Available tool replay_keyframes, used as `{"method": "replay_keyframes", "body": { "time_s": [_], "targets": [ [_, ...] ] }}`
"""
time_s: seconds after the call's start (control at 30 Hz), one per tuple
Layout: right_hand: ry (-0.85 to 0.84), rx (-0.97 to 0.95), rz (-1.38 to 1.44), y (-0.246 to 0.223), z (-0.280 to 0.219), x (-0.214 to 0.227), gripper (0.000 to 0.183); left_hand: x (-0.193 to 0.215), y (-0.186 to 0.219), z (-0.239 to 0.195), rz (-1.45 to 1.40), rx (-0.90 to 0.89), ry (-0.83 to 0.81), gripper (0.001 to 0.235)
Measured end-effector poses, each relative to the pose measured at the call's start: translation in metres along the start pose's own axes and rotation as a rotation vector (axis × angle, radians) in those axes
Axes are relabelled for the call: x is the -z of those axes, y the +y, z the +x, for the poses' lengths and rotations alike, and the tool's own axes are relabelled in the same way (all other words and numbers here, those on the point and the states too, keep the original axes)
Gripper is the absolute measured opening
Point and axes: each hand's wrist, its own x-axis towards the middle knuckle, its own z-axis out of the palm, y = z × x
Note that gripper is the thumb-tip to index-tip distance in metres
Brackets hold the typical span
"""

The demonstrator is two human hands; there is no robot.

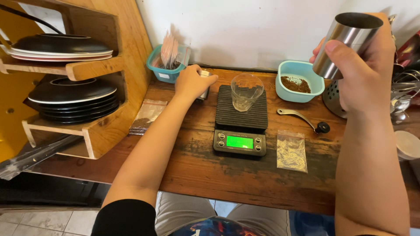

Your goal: The person pours coffee grounds from a plastic bag into a glass on a digital scale, then transfers the grounds into a manual grinder. They grind the coffee and pour the grounds into a small metal cup. Finally, they pour the grounds from the cup into a new plastic bag and seal it.

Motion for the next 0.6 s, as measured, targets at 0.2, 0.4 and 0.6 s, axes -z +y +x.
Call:
{"method": "replay_keyframes", "body": {
  "time_s": [0.2, 0.4, 0.6],
  "targets": [
    [0.009, -0.008, 0.014, 0.004, 0.0, 0.001, 0.024, 0.007, 0.006, -0.004, 0.179, 0.035, -0.004, 0.043],
    [-0.036, -0.021, 0.0, -0.002, 0.001, 0.0, 0.027, 0.009, 0.003, 0.001, 0.277, 0.072, -0.077, 0.071],
    [-0.098, 0.063, -0.021, -0.003, 0.0, 0.007, 0.03, 0.011, 0.003, 0.001, 0.314, 0.062, -0.091, 0.071]
  ]
}}
